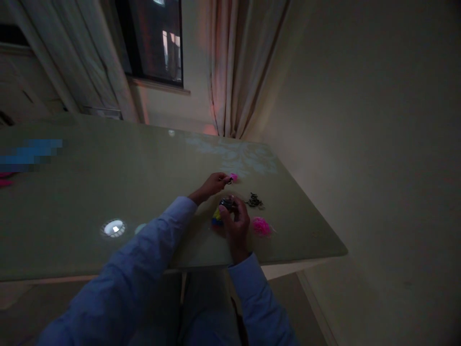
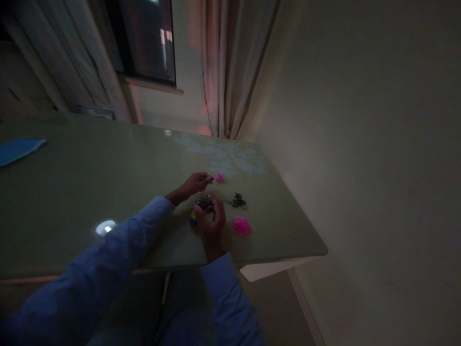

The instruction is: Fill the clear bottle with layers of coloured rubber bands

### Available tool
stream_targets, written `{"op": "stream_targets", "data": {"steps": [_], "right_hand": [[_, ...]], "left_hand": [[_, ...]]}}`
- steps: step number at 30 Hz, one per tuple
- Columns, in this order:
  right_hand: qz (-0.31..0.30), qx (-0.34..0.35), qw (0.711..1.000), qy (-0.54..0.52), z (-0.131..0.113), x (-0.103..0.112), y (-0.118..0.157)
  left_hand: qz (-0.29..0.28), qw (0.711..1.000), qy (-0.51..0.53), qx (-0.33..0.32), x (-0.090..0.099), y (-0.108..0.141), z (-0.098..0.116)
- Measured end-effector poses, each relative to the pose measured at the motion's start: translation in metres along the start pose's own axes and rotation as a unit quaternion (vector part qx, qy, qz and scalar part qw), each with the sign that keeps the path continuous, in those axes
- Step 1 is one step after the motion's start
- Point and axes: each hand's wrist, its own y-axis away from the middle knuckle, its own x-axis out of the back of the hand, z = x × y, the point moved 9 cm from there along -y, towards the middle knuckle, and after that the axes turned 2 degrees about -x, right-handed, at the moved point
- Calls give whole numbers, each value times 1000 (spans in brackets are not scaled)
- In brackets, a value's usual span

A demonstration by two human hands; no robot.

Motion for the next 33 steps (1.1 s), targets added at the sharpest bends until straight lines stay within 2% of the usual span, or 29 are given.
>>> {"op": "stream_targets", "data": {"steps": [8,13,16,19,25,28,33], "right_hand": [[50,54,994,80,-2,9,-5],[59,143,978,141,-18,2,-8],[46,183,965,180,-28,-11,-14],[21,201,958,203,-32,-25,-19],[14,219,948,229,-29,-40,-23],[14,215,947,239,-27,-41,-23],[-1,218,946,239,-27,-44,-23]], "left_hand": [[6,989,136,60,37,27,12],[20,987,143,76,51,40,18],[42,991,108,71,59,45,19],[89,994,47,51,71,49,19],[181,978,-102,-17,93,58,34],[189,956,-212,-66,90,64,49],[162,942,-275,-107,70,73,61]]}}
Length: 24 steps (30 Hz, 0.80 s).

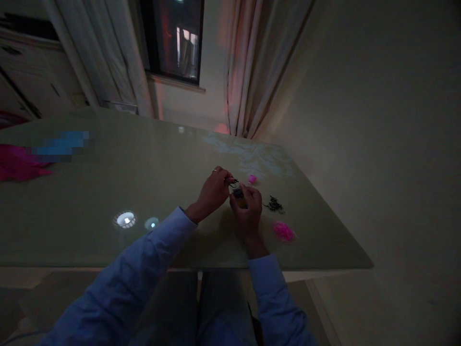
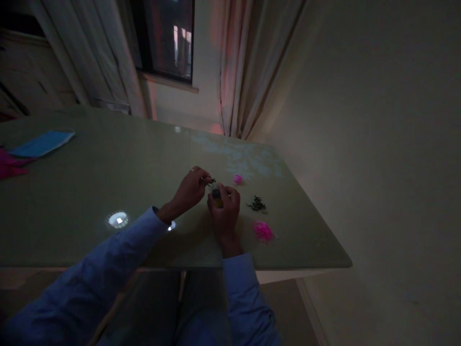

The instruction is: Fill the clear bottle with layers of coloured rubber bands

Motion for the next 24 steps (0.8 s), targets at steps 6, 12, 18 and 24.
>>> {"op": "stream_targets", "data": {"steps": [6,12,18,24], "right_hand": [[7,4,1000,1,-1,0,2],[17,10,1000,-3,-4,4,3],[25,21,999,-21,-10,8,3],[16,14,999,-49,-10,8,2]], "left_hand": [[-27,999,-40,-22,-8,7,9],[-41,997,-17,-65,0,3,13],[-86,992,44,-87,9,-1,17],[-110,985,82,-103,12,-1,21]]}}
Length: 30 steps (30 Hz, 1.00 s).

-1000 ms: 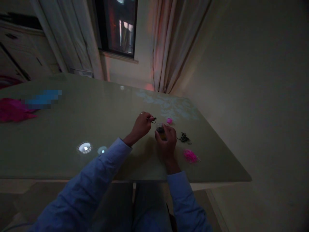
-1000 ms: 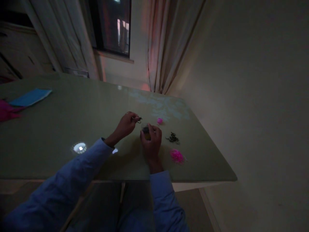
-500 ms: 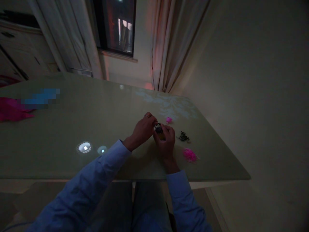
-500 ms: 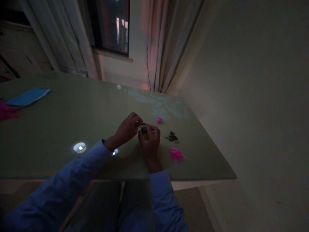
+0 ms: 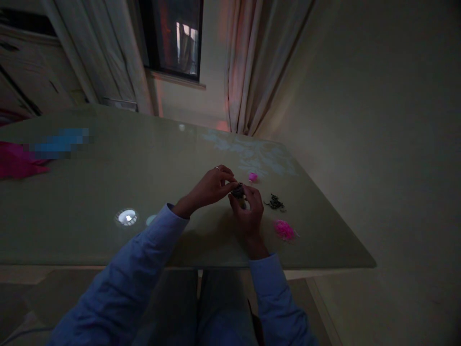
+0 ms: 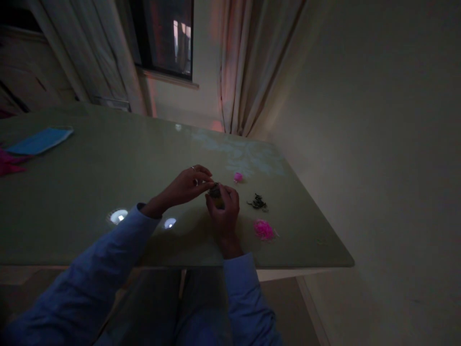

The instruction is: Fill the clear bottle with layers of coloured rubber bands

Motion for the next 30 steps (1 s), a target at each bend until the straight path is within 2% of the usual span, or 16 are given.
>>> {"op": "stream_targets", "data": {"steps": [4,10,18,26,30], "right_hand": [[-16,-19,1000,-8,0,-1,-1],[-21,1,1000,-12,-3,0,0],[-7,-4,1000,-27,-2,3,1],[-14,-12,999,-38,-1,2,2],[-12,-8,1000,-26,-1,2,2]], "left_hand": [[-22,999,0,-35,-2,1,5],[-45,997,15,-57,-1,3,11],[-29,997,66,-33,4,1,8],[49,986,153,-39,20,0,8],[37,977,209,-15,18,0,6]]}}
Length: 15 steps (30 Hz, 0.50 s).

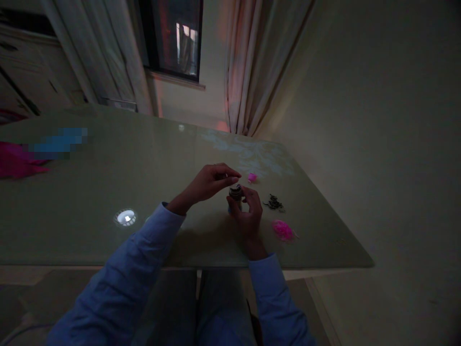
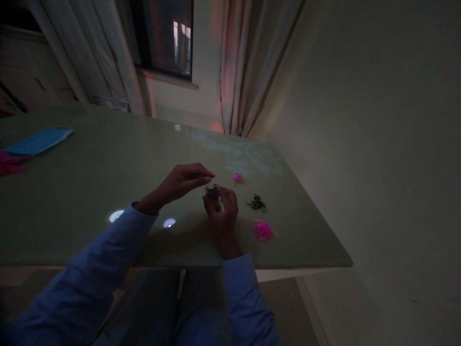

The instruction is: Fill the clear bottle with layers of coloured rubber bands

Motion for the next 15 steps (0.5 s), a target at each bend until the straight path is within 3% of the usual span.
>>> {"op": "stream_targets", "data": {"steps": [7,15], "right_hand": [[-7,-17,1000,-3,-1,0,-1],[-2,-19,1000,-5,-2,1,-1]], "left_hand": [[-22,999,3,30,-4,1,-7],[-48,990,-128,-31,-6,2,2]]}}
